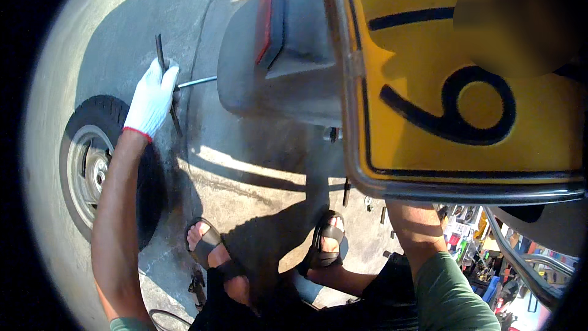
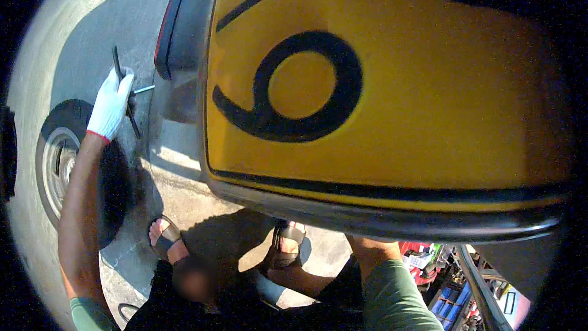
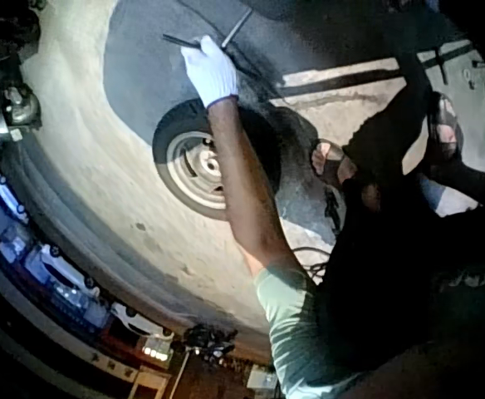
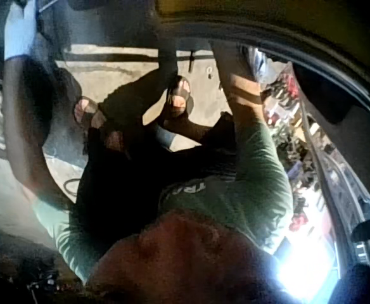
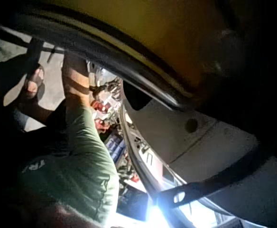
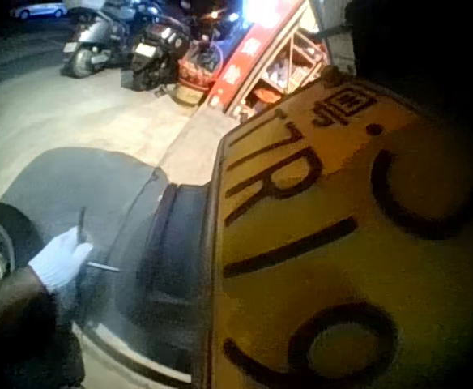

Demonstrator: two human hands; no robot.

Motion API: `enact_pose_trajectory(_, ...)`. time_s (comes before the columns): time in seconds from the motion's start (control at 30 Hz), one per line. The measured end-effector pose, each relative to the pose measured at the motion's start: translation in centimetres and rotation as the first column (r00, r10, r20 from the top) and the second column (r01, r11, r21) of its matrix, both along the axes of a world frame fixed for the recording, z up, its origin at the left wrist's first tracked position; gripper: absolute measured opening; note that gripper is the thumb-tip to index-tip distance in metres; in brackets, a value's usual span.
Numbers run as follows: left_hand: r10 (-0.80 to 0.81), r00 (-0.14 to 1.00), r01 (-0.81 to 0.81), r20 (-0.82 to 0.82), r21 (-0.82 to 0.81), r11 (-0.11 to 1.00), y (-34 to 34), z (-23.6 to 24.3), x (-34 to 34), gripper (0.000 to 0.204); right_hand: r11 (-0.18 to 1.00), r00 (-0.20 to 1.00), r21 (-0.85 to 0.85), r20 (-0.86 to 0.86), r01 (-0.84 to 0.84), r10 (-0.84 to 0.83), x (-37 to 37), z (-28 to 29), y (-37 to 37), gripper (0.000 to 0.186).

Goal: The person is working on the rear of a scooter, using a T-handle wrench and pliers to adjust or remove components near the license plate and brake assembly. The person remains seated on the floor throughout the task.

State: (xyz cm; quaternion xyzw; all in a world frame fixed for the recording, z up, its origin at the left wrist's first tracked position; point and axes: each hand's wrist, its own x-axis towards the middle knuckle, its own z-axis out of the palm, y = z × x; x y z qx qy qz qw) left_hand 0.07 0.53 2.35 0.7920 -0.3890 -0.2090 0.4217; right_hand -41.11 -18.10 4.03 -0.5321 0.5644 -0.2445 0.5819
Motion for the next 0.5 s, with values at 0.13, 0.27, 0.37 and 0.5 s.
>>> enact_pose_trajectory(0.13,-0.049,0.999,0.049,0.012,-0.026,0.998,0.5,0.2,-0.2,0.026,1.000,1.000,0.017,-0.010,0.010,-0.010,-0.2,0.0,0.1,0.030)
enact_pose_trajectory(0.27,-0.035,0.982,0.036,-0.187,-0.001,0.999,0.2,1.4,-1.4,0.021,1.000,0.999,0.018,-0.032,0.017,-0.016,-0.9,0.1,0.2,0.030)
enact_pose_trajectory(0.37,-0.053,0.997,0.050,-0.052,-0.066,0.997,0.4,0.6,-0.7,0.021,1.000,0.999,0.028,-0.043,-0.002,0.004,-0.8,0.0,0.4,0.030)
enact_pose_trajectory(0.5,-0.001,0.979,0.007,-0.205,0.027,1.000,0.1,2.0,-1.2,0.025,0.999,0.996,0.031,-0.072,-0.042,0.044,-0.6,0.1,-0.4,0.030)
